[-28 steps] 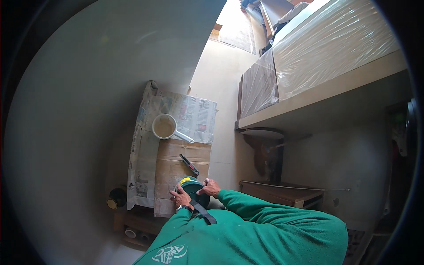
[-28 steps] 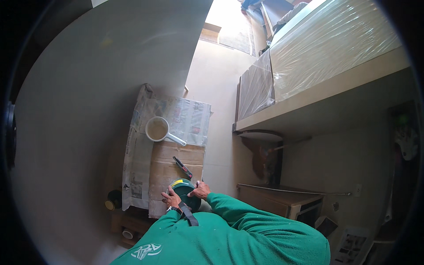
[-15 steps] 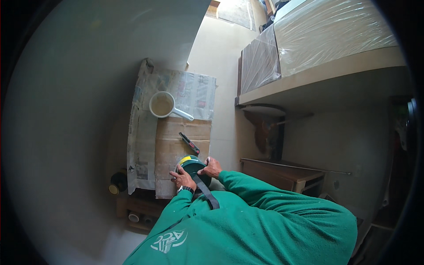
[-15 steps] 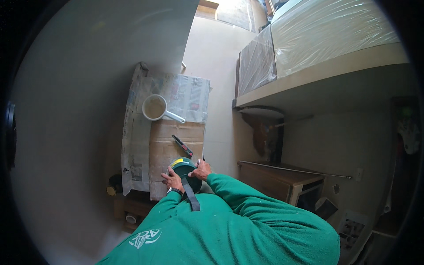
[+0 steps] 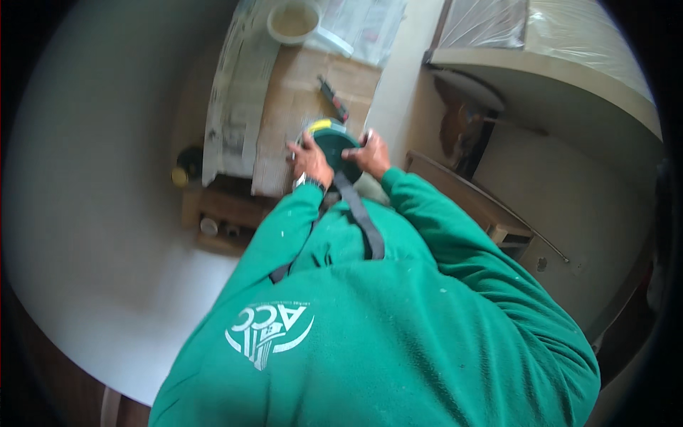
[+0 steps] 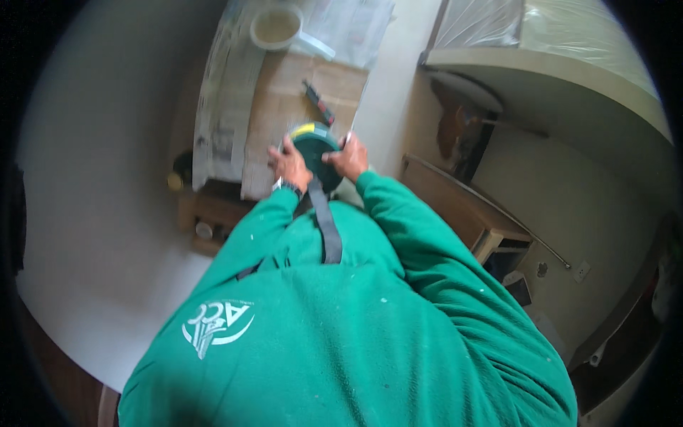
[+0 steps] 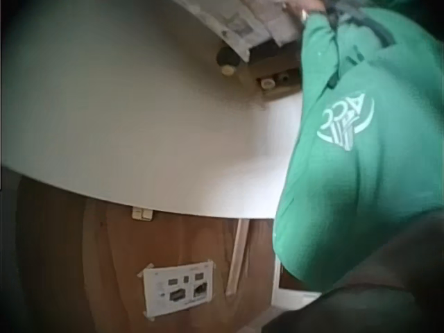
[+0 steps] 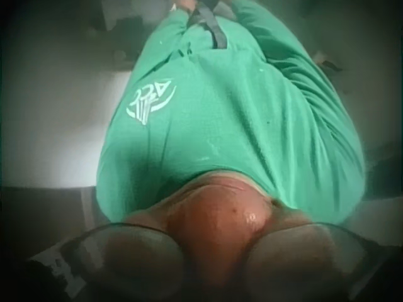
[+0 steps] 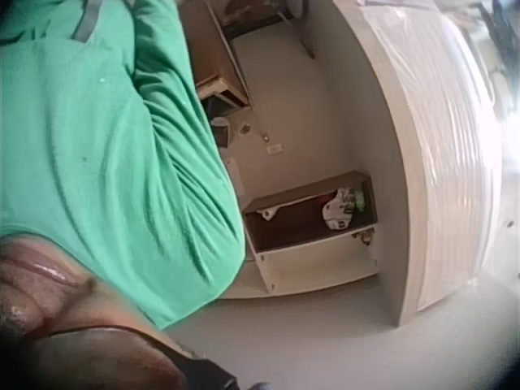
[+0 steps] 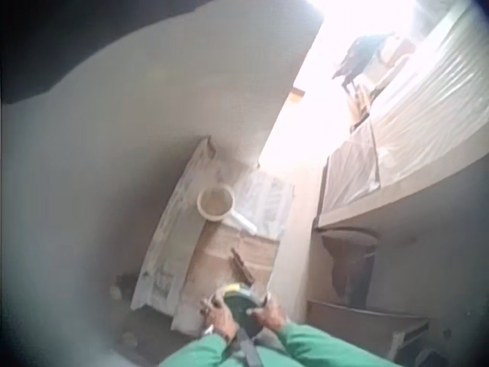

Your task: The person uses a utility knife to cut the seal on a green paint bucket, removes the lid, and places it on a workbench. They then pick up a paint roller and dip it into the bucket to load it with white paint.

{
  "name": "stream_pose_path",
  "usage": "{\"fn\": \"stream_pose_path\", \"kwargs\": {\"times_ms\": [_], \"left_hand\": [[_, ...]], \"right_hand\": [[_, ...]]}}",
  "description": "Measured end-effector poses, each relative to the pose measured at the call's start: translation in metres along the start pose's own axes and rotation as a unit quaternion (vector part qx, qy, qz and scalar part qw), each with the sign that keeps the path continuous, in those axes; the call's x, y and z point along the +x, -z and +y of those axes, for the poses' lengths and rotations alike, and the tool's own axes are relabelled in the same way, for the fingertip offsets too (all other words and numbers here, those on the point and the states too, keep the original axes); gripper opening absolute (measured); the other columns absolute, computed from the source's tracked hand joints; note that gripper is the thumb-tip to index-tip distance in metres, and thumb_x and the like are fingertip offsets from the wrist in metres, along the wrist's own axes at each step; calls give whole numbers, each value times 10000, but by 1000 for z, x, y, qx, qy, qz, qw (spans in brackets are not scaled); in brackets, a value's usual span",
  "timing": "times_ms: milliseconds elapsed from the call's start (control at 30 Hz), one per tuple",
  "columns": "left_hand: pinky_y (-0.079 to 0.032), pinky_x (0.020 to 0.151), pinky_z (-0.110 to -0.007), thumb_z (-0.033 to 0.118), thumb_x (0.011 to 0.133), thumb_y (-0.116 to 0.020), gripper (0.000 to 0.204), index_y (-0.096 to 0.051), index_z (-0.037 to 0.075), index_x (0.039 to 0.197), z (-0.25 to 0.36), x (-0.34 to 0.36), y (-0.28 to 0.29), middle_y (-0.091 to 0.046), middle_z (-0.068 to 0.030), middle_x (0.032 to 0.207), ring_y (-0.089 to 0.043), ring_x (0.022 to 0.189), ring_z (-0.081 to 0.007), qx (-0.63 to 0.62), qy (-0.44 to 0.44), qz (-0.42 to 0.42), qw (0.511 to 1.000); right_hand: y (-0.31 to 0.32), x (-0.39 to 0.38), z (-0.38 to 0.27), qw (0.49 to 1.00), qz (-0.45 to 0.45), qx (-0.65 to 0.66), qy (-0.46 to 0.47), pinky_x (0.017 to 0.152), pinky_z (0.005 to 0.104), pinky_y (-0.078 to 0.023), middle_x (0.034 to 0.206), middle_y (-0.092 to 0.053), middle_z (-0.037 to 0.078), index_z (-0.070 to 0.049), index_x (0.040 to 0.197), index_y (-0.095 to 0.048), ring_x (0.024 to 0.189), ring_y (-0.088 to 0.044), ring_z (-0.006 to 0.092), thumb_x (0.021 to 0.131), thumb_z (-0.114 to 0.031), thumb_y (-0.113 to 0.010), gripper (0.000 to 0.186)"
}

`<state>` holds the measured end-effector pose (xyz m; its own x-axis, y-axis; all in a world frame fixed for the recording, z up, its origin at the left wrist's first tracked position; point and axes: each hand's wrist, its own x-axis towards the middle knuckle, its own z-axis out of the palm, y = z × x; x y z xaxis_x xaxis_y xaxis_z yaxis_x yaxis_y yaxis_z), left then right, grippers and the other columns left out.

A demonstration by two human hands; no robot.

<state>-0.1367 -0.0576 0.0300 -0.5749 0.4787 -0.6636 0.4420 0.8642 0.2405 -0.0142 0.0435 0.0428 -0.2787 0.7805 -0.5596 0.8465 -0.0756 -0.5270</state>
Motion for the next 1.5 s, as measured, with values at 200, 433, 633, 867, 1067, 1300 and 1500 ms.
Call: {"fn": "stream_pose_path", "kwargs": {"times_ms": [200,433,633,867,1067,1300,1500], "left_hand": [[-559,898,-448,57,620,-848,1145,-131,178,1505,4,-8,21,-170,-315,1436,-466,1173,-525,28,18,-62,998],[-522,944,-490,208,460,-982,1381,-75,184,1502,3,-6,7,-233,-275,1371,-449,1178,-527,31,16,-32,999],[-537,894,-526,56,565,-871,1219,-96,196,1495,-3,-18,9,-269,-241,1342,-467,1131,-520,-11,-19,-24,999],[-525,897,-507,-10,598,-793,1072,-180,197,1452,-15,-15,-2,-287,-238,1346,-493,1090,-517,-63,-71,43,995],[-495,945,-542,180,423,-978,1280,-180,208,1424,-27,-28,1,-333,-215,1329,-472,1155,-497,-141,-94,26,985],[-450,1009,-506,194,413,-974,1266,-201,97,1410,-39,-23,-19,-397,-269,1295,-455,1208,-477,-224,-145,75,961],[-464,986,-512,223,445,-975,1215,-223,79,1389,-39,-29,-21,-433,-269,1284,-484,1186,-475,-256,-126,93,954]], "right_hand": [[0,-15,-10,999,-32,2,-41,690,367,-522,805,-634,130,-23,855,-529,748,-607,219,633,-194,-886,454],[7,-20,-15,1000,-8,-28,-3,686,397,-508,788,-626,157,-19,848,-517,750,-621,270,650,-179,-861,428],[6,-35,-8,997,9,-34,73,661,382,-471,736,-570,129,-34,801,-489,693,-538,240,649,-212,-839,422],[5,-41,-3,995,21,13,100,632,352,-454,695,-495,89,-33,791,-458,663,-464,201,666,-166,-815,402],[6,-59,-6,990,34,25,135,625,364,-454,697,-478,88,-36,823,-467,642,-465,219,689,-73,-800,360],[8,-62,-11,984,62,20,164,622,361,-462,696,-503,101,-27,821,-484,632,-490,229,684,-60,-789,336],[12,-62,-10,980,44,34,190,625,369,-472,701,-503,112,-25,821,-493,637,-506,251,683,-41,-779,318]]}}
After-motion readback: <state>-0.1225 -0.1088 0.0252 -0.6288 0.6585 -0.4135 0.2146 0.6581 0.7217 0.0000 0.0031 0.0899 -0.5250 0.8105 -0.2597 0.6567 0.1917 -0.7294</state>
